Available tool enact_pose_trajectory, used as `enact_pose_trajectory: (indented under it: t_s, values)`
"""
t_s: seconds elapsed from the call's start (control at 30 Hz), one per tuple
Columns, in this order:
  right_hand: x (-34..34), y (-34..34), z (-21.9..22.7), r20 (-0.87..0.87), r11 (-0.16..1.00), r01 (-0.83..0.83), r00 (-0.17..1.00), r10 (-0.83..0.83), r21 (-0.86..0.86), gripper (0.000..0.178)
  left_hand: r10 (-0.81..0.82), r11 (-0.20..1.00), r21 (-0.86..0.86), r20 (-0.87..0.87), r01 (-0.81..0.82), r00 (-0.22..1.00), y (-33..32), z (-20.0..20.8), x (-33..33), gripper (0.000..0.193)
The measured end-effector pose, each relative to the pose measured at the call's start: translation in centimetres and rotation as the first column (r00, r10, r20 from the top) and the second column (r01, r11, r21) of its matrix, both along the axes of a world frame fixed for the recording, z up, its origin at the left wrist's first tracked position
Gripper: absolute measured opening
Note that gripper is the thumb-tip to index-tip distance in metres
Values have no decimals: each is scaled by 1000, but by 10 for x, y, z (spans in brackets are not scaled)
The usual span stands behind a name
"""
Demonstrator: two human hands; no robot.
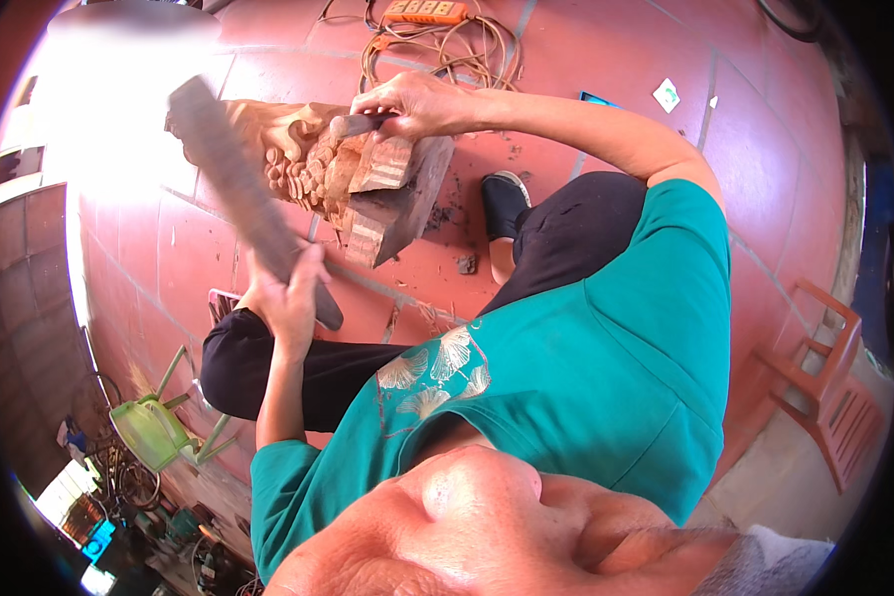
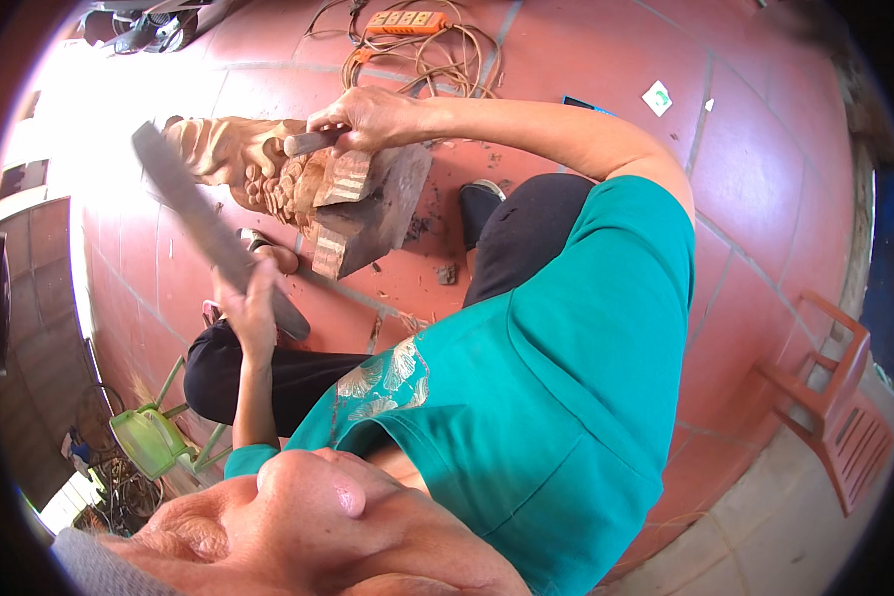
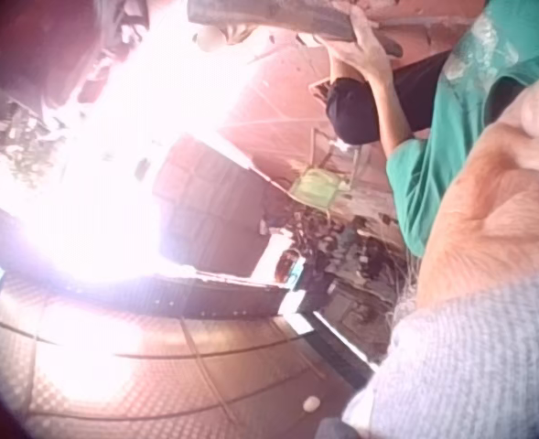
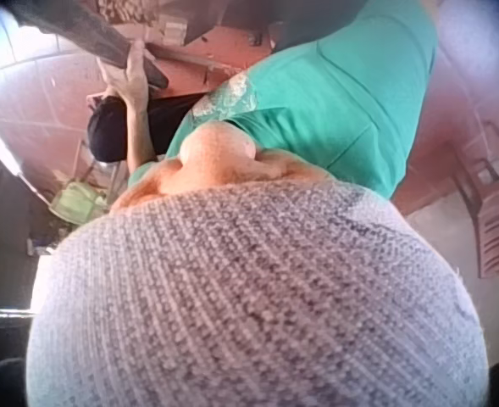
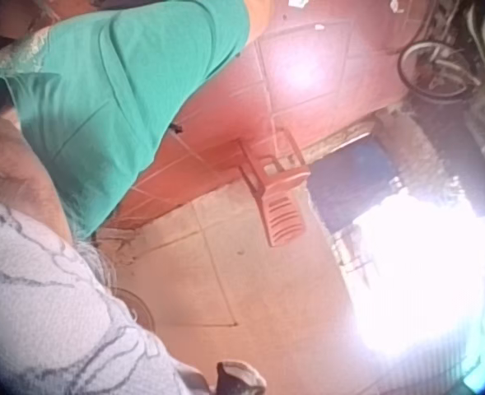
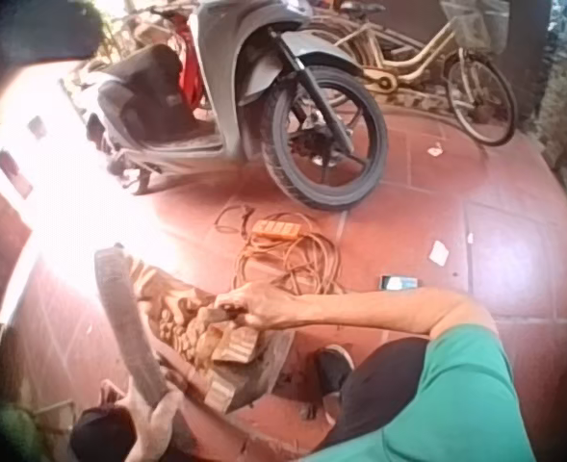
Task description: The person carves a wooden sculpture using a chisel and mallet. They repeatedly strike the chisel to shape the wood, occasionally adjusting the tool and the sculpture's position.
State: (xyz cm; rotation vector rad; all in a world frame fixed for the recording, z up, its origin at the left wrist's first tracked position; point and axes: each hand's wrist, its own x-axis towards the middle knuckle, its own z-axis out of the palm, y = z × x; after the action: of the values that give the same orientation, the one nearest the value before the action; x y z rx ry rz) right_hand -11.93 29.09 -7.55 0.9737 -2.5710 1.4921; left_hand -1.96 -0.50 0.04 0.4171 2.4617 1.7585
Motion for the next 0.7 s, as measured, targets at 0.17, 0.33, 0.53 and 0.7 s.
enact_pose_trajectory:
  t_s: [0.17, 0.33, 0.53, 0.7]
  values:
    - [0, 1, -5, -63, 999, 49, 997, -49, -8, 45, -60, 954, -267, 286, 140, 956, -2, 1, -7, 30]
    - [-7, 9, -5, 66, 992, 111, 992, -107, -56, 48, -76, 996, -34, 166, 82, 983, 0, 11, -13, 34]
    - [-16, 26, -7, 160, 970, 193, 973, -169, -147, 25, -33, 999, -11, 162, 35, 986, -7, 20, -15, 27]
    - [-13, 22, -4, 151, 968, 208, 971, -186, -142, 23, -65, 997, -17, 194, 70, 979, -16, 3, -14, 37]
